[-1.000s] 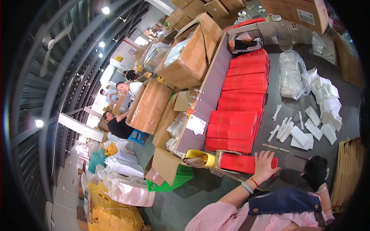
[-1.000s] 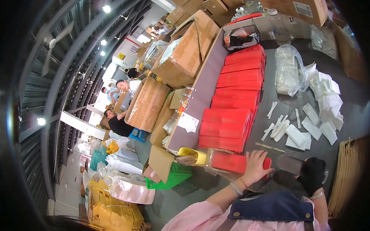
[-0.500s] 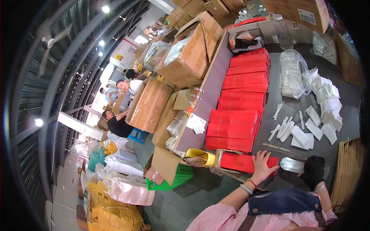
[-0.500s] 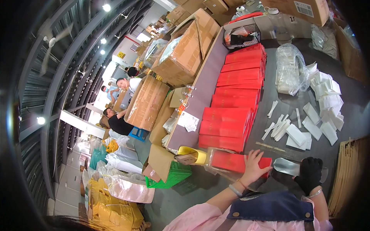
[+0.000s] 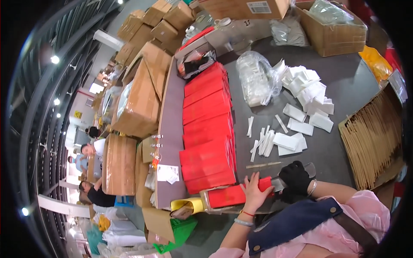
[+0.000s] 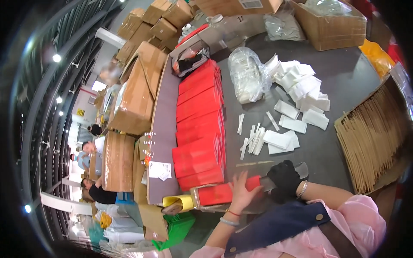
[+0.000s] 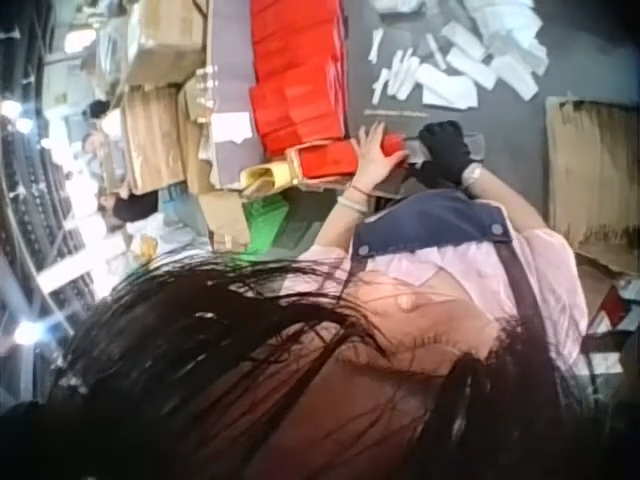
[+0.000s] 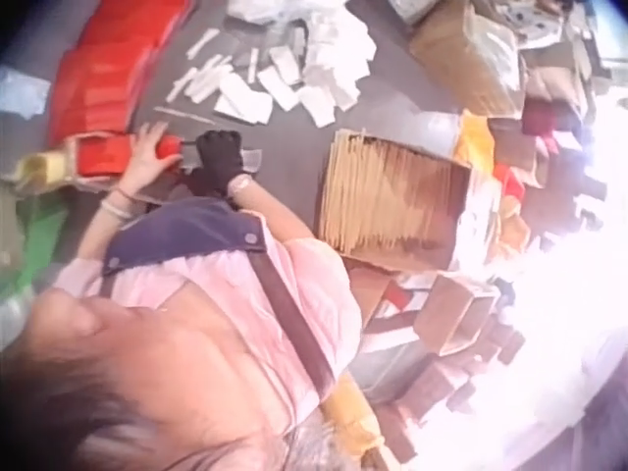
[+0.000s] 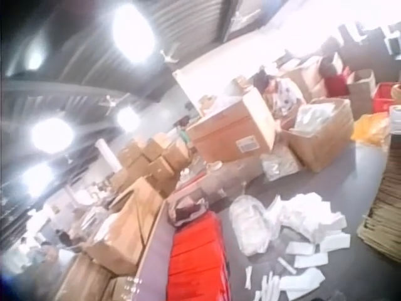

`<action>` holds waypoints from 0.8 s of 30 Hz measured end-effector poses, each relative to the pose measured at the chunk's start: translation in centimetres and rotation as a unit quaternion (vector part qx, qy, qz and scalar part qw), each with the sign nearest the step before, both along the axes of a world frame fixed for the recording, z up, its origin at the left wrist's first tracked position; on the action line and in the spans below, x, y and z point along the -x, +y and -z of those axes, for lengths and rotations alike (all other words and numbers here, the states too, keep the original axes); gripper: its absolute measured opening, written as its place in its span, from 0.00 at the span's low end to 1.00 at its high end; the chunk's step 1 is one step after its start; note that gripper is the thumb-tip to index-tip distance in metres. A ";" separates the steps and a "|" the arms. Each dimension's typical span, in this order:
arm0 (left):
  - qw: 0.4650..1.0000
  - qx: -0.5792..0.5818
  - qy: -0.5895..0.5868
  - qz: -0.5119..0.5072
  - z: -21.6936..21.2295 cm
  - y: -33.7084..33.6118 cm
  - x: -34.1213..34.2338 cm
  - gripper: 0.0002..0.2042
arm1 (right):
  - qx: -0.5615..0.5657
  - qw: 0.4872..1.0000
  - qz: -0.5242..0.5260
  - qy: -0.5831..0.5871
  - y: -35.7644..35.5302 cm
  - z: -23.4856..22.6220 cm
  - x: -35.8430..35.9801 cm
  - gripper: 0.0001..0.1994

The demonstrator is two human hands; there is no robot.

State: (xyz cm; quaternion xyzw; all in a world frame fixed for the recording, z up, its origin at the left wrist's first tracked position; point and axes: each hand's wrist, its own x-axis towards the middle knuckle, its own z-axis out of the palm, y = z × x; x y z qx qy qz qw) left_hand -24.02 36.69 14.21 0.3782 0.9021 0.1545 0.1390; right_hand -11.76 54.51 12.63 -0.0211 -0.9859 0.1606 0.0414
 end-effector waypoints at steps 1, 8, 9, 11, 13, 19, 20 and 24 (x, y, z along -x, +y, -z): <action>1.000 -0.003 -0.001 0.011 0.3 0.6 1.0 0.36 | -0.003 1.000 0.011 -0.001 0.9 0.1 -0.3 0.25; 0.982 -0.158 0.074 -0.070 3.6 5.4 8.3 0.11 | 0.058 0.972 0.188 0.131 5.8 -1.8 1.4 0.27; 0.986 -0.122 0.081 -0.086 3.9 6.0 9.1 0.10 | 0.046 0.971 0.207 0.111 6.3 -1.3 1.9 0.24; 0.988 -0.120 0.063 -0.076 4.5 6.2 9.9 0.08 | 0.032 0.969 0.230 0.089 7.5 0.2 2.3 0.21; 0.990 -0.115 0.043 -0.071 4.4 6.1 10.1 0.07 | 0.015 0.979 0.197 0.044 9.0 1.7 1.5 0.18; 0.969 -0.225 -0.060 -0.081 1.5 5.3 8.1 0.05 | -0.019 0.977 0.136 0.161 10.8 1.3 -1.0 0.16; 0.971 -0.228 -0.047 -0.063 0.2 5.5 7.1 0.06 | -0.045 0.973 0.114 0.197 10.7 0.8 -1.7 0.17; 0.964 -0.253 -0.075 0.028 -1.0 7.8 3.6 0.05 | 0.005 0.979 0.135 0.154 10.2 -2.0 -4.7 0.22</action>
